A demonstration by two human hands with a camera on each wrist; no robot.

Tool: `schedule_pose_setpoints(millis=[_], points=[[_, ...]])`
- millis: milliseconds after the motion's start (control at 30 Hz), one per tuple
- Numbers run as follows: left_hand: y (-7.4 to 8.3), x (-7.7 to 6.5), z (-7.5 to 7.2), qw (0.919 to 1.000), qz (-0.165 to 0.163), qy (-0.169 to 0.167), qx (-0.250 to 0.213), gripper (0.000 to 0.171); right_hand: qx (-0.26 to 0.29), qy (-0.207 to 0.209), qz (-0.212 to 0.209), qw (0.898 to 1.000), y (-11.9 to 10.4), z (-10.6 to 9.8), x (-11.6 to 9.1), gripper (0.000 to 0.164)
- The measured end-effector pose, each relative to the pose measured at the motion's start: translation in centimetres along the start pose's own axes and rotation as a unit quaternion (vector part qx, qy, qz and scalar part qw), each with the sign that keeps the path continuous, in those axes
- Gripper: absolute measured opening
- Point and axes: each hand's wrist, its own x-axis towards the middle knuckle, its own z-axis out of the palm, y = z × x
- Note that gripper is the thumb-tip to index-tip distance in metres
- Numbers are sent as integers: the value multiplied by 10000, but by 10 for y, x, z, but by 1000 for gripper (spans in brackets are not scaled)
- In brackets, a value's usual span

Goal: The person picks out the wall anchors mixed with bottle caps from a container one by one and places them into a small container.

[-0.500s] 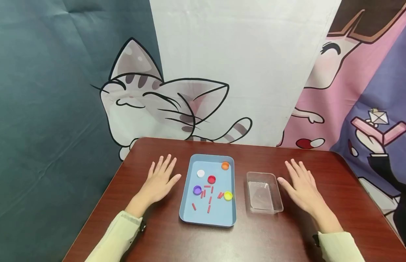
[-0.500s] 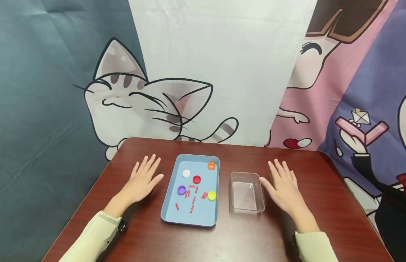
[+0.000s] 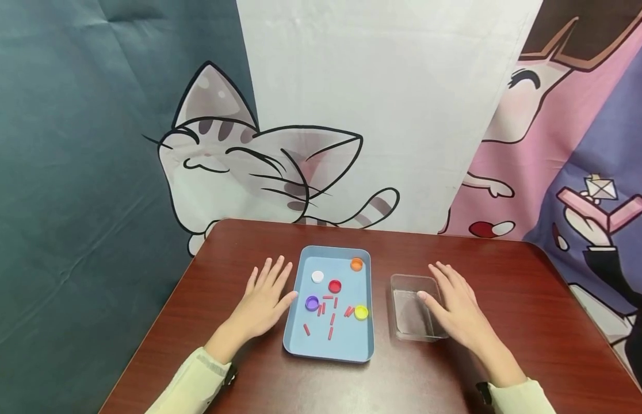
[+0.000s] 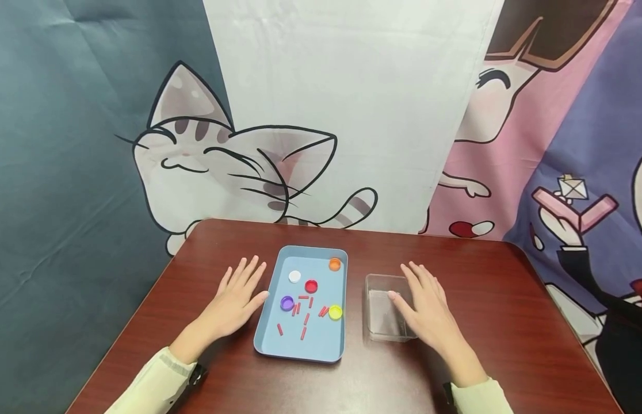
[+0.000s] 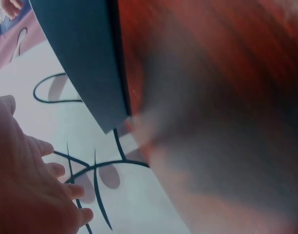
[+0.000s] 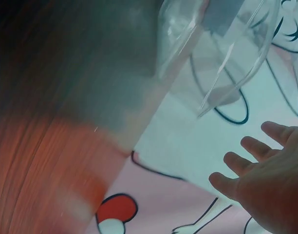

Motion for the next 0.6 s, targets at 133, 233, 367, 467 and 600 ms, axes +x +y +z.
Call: schedule_pose_setpoints(millis=[133, 233, 367, 467, 600], points=[[6, -3, 3, 9999, 98, 65, -23, 71, 56, 1, -69, 10000, -13, 7, -1, 67], [10, -5, 5, 9999, 115, 14, 12, 72, 86, 50, -158, 9998, -21, 12, -1, 64], [14, -8, 7, 9998, 136, -94, 57, 73, 91, 59, -190, 9998, -29, 18, -1, 62], [16, -9, 8, 9997, 134, -178, 102, 74, 114, 16, -202, 9997, -33, 23, -2, 61], [19, -12, 11, 9996, 88, -233, 130, 76, 141, 28, -274, 9995, -39, 29, -3, 60]])
